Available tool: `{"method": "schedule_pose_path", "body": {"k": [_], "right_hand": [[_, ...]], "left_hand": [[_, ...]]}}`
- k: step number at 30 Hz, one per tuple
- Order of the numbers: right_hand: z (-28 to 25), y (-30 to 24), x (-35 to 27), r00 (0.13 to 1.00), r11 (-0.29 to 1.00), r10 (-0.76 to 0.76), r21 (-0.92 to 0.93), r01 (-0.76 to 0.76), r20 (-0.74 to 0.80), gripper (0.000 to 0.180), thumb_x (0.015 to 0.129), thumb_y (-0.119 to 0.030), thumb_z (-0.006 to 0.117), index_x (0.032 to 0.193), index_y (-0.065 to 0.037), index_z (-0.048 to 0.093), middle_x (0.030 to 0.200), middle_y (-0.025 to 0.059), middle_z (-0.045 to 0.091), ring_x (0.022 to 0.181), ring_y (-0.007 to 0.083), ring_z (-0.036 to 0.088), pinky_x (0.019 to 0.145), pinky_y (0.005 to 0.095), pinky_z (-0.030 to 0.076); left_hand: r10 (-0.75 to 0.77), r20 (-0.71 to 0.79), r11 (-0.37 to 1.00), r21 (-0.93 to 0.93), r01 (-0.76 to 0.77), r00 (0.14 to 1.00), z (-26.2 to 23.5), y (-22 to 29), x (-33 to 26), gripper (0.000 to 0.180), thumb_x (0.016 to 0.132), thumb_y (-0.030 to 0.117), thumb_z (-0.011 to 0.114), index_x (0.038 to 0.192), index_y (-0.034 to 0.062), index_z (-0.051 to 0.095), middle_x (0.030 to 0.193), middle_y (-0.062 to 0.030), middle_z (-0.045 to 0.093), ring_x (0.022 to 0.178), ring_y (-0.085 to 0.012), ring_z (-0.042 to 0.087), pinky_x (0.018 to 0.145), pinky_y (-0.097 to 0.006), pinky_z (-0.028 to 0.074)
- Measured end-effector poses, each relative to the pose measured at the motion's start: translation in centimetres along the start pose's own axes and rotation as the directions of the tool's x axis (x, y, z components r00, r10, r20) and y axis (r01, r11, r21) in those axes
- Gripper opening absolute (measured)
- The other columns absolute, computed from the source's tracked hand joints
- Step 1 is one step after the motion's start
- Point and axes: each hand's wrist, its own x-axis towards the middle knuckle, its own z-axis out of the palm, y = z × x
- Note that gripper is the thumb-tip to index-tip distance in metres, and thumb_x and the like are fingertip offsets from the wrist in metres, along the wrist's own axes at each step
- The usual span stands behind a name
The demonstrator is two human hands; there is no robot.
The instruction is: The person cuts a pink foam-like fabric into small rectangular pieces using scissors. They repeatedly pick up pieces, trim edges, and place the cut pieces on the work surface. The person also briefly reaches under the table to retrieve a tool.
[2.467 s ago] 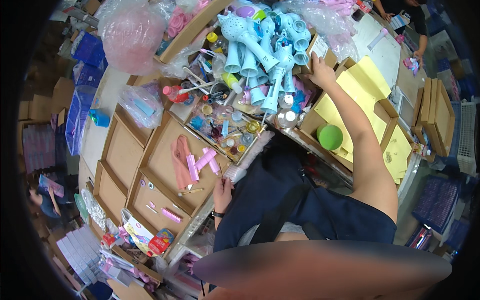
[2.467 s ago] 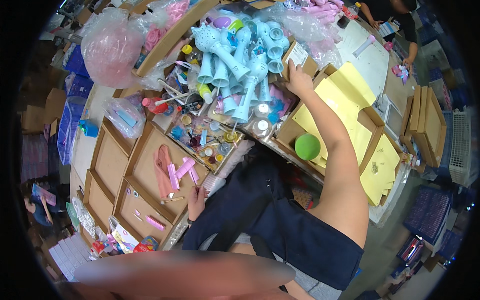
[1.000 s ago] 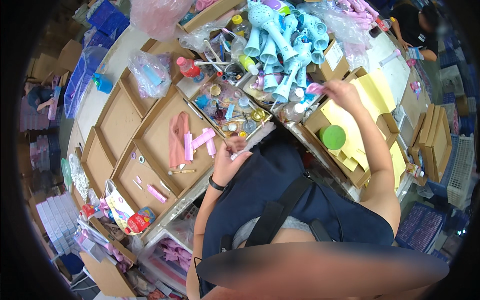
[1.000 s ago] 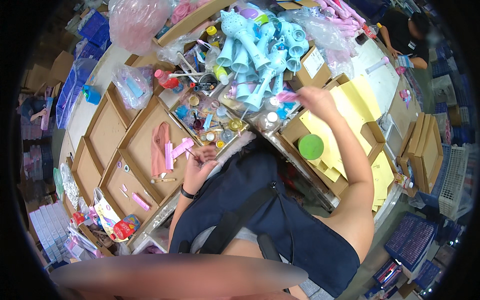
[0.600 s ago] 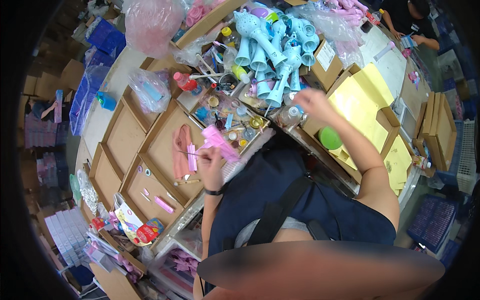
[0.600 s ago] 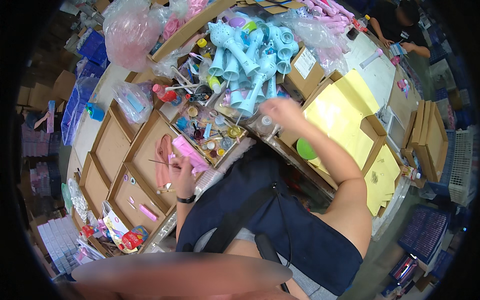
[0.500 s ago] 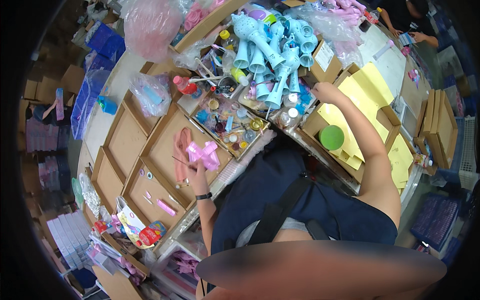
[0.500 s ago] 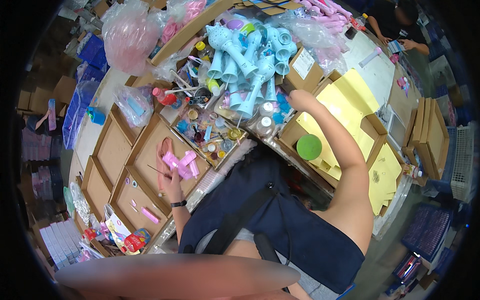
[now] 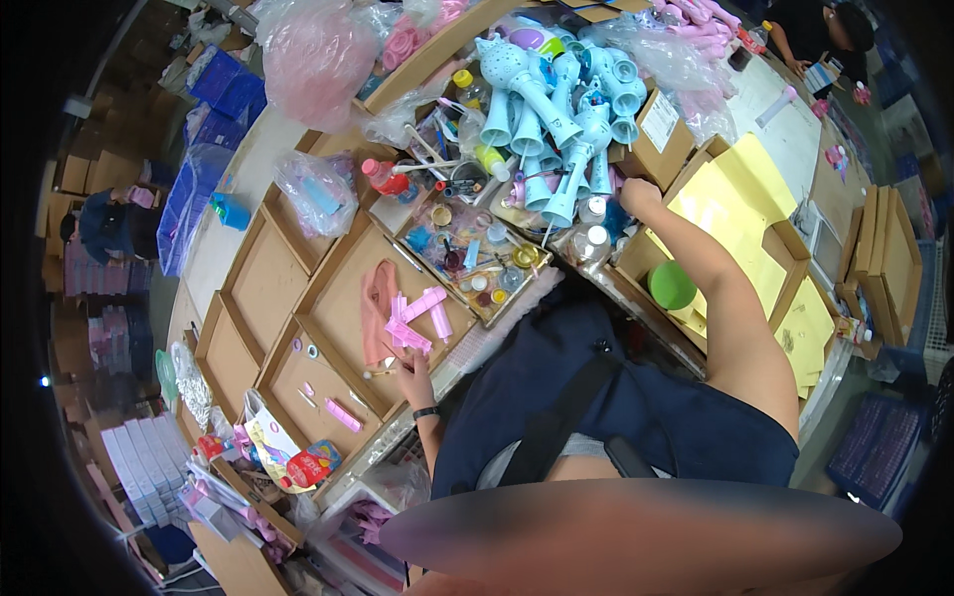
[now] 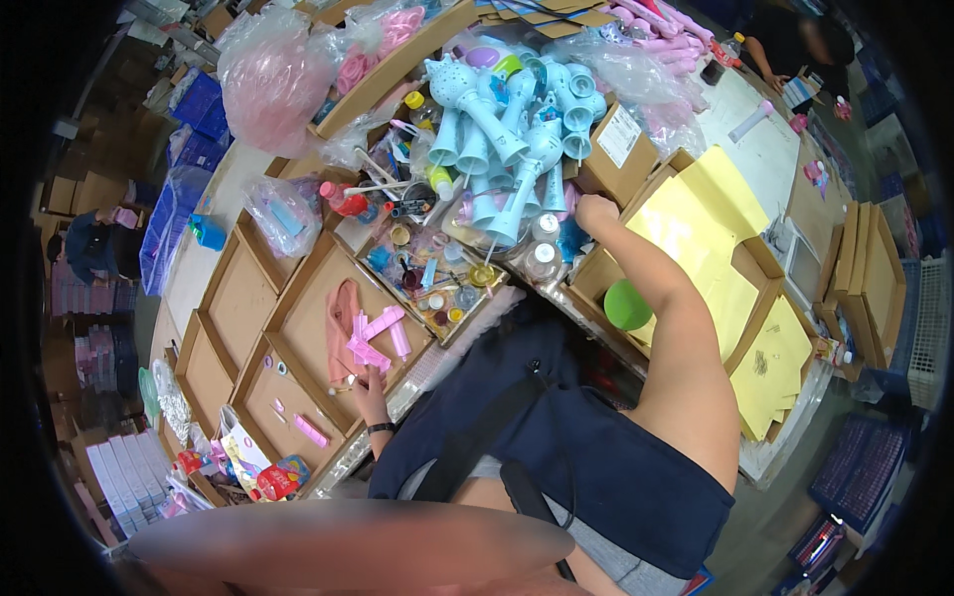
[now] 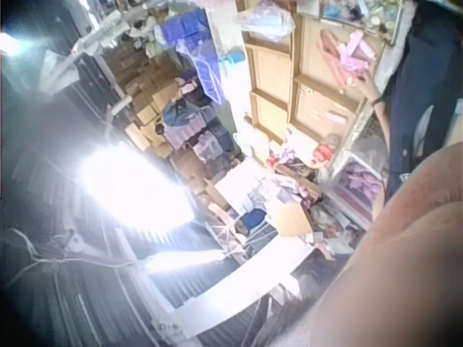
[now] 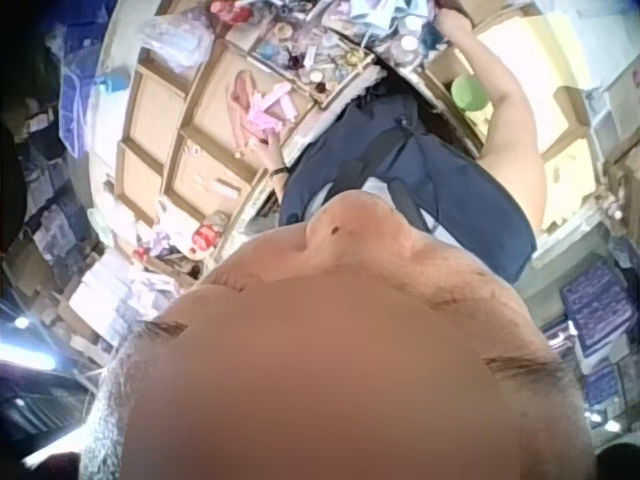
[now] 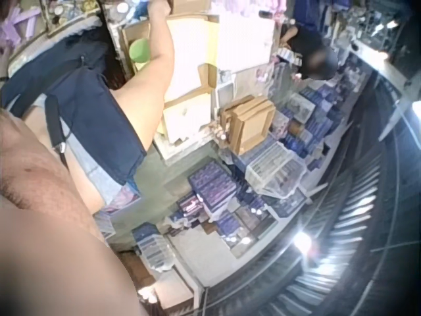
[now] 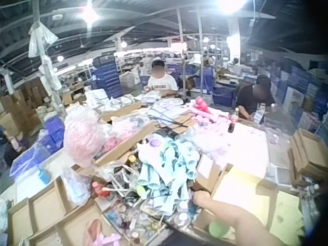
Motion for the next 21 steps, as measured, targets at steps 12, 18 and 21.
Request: {"method": "schedule_pose_path", "body": {"k": [12,18,21], "right_hand": [[2.7,-2.9,1.7,0.909,0.804,0.413,0.447,-0.392,0.055,0.042,0.080,-0.025,0.050,0.114,-0.001,0.054,0.119,0.0196,0.052,0.111,0.0328,0.050,0.092,0.0389,0.040],[3.7,-3.0,3.9,0.887,0.709,0.445,0.557,-0.432,0.122,0.043,0.082,-0.027,0.046,0.116,-0.001,0.053,0.118,0.0180,0.051,0.105,0.0309,0.051,0.092,0.0413,0.036],[4.2,-2.1,5.3,0.927,0.720,0.321,0.587,-0.372,0.193,0.047,0.082,-0.037,0.047,0.106,0.002,0.056,0.100,0.0183,0.055,0.087,0.0306,0.055,0.076,0.0410,0.042]], "left_hand": [[0.039,-0.003,0.988,0.150,-0.039,0.999,-0.7,-1.2,-3.3,0.028,0.084,0.021,0.061,0.070,-0.0011,0.050,0.060,-0.0028,0.051,0.056,-0.0089,0.042,0.052,-0.025,0.037],[0.051,-0.029,0.997,0.063,-0.050,0.998,-0.9,-2.5,-3.8,0.030,0.082,0.022,0.064,0.069,-0.0010,0.049,0.058,-0.0038,0.049,0.054,-0.0104,0.041,0.051,-0.027,0.037],[0.060,-0.039,0.978,0.201,-0.051,0.997,-1.4,-2.4,-3.9,0.032,0.081,0.023,0.065,0.068,-0.0007,0.049,0.057,-0.0046,0.048,0.054,-0.0113,0.041,0.051,-0.027,0.037]]}}
